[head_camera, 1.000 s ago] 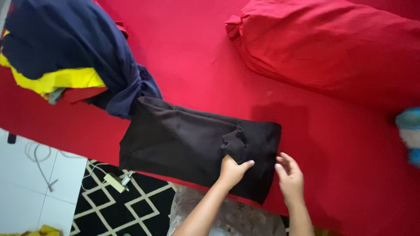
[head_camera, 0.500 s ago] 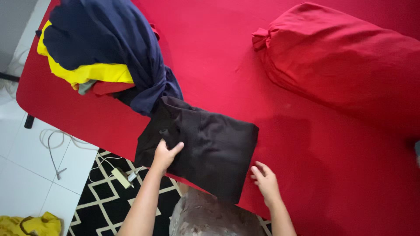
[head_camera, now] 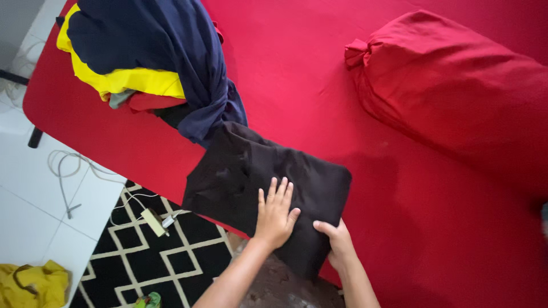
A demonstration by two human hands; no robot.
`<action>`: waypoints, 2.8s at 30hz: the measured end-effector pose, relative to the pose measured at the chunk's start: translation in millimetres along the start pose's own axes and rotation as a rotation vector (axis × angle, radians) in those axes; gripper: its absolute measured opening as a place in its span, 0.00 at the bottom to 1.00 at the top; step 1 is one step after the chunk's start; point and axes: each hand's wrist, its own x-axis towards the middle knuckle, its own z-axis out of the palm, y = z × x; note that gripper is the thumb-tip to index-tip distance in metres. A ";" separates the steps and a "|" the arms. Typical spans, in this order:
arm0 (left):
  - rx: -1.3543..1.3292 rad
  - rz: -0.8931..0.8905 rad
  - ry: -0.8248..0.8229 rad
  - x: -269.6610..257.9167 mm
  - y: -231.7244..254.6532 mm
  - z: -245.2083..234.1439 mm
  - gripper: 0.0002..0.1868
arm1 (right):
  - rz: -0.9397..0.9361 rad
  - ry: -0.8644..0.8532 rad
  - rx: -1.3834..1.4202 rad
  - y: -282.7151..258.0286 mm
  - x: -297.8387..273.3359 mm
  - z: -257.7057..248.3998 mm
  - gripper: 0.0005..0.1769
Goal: The person plugs in a fan, adjusts it, and then folds a sweatshirt and a t-shirt on a bed.
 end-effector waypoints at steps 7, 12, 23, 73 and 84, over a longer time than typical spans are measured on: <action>-0.551 0.080 0.000 -4.9 38.1 56.3 0.32 | -0.303 0.131 -0.238 -29.6 -62.9 -18.2 0.43; -1.840 -0.175 -0.169 13.9 -2.3 97.8 0.30 | -0.443 -0.237 -0.372 -24.4 -41.6 11.3 0.44; -2.379 -0.723 0.289 -17.4 -67.0 21.0 0.39 | -0.558 -0.381 -1.175 -16.6 16.9 125.2 0.52; -1.003 -0.600 0.306 14.7 126.5 -94.3 0.18 | -0.034 0.766 -0.803 76.2 -144.5 -83.4 0.25; -1.570 -0.865 -0.839 -27.7 248.6 -223.5 0.25 | -0.227 0.088 0.539 36.7 -217.2 -47.8 0.30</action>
